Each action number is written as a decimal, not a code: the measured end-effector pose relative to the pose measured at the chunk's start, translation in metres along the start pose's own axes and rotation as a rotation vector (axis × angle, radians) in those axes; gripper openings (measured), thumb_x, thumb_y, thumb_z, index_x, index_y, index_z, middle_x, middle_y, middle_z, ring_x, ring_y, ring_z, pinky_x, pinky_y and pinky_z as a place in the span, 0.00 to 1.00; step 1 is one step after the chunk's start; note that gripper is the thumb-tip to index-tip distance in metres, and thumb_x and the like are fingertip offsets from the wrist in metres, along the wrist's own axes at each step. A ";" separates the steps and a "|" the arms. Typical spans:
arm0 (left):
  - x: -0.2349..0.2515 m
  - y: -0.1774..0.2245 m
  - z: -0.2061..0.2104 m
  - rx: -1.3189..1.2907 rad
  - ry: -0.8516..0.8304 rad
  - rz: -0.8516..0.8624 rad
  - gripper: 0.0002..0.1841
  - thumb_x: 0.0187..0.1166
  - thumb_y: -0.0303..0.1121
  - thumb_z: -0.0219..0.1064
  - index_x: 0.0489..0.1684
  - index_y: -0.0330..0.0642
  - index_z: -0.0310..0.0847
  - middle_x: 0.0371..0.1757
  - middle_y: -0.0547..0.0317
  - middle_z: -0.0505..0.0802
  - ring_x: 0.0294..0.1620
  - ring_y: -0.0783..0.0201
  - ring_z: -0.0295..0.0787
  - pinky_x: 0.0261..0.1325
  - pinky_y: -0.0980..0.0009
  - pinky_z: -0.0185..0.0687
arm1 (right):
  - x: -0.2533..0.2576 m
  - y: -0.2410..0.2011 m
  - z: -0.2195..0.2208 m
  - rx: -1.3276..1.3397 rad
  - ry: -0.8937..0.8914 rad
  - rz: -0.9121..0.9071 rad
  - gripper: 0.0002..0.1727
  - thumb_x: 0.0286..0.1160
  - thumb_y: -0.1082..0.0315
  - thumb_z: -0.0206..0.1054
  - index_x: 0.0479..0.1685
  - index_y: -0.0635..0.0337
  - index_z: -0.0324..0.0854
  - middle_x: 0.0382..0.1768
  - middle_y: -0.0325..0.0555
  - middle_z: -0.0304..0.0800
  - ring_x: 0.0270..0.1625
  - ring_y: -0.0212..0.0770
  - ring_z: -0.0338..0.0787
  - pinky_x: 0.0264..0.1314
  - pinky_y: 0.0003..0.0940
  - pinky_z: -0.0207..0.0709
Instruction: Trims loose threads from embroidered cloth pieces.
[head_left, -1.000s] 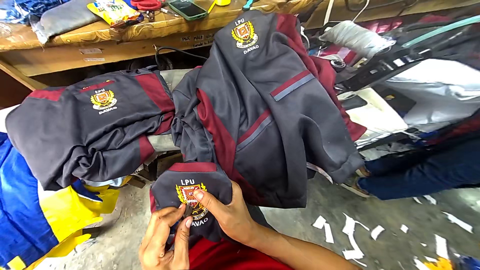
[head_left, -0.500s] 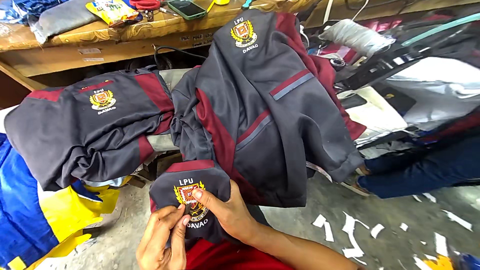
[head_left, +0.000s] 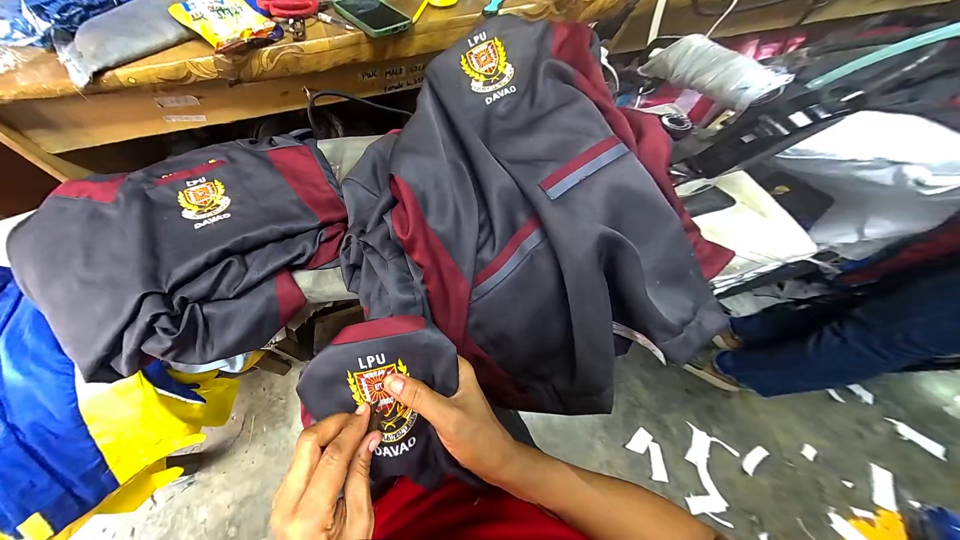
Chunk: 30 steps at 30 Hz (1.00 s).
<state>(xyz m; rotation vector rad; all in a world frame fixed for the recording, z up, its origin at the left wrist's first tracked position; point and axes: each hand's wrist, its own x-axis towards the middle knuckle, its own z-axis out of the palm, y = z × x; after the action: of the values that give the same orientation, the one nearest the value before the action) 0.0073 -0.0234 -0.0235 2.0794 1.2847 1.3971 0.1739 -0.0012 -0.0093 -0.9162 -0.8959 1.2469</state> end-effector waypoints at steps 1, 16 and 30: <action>0.000 -0.001 0.000 -0.013 0.003 -0.001 0.09 0.77 0.30 0.74 0.48 0.35 0.94 0.46 0.53 0.91 0.52 0.75 0.89 0.58 0.86 0.83 | 0.000 0.000 0.000 -0.004 -0.006 -0.003 0.11 0.72 0.80 0.70 0.52 0.67 0.82 0.42 0.43 0.95 0.47 0.31 0.95 0.58 0.29 0.89; 0.000 -0.002 -0.004 -0.121 -0.024 -0.052 0.07 0.79 0.28 0.72 0.43 0.35 0.93 0.46 0.55 0.92 0.50 0.75 0.89 0.55 0.85 0.85 | 0.002 0.002 -0.006 0.034 -0.084 -0.032 0.11 0.71 0.81 0.69 0.50 0.64 0.84 0.42 0.40 0.95 0.48 0.30 0.95 0.58 0.30 0.89; 0.000 0.000 -0.007 -0.110 -0.044 -0.067 0.09 0.76 0.30 0.75 0.47 0.35 0.94 0.46 0.54 0.92 0.52 0.75 0.89 0.56 0.84 0.86 | 0.004 0.002 -0.004 -0.014 -0.048 -0.071 0.10 0.71 0.80 0.70 0.50 0.66 0.83 0.42 0.42 0.95 0.48 0.31 0.95 0.59 0.30 0.89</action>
<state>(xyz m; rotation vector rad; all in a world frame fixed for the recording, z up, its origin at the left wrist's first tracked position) 0.0017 -0.0247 -0.0201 1.9656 1.2200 1.3541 0.1768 0.0022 -0.0128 -0.8619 -0.9683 1.2073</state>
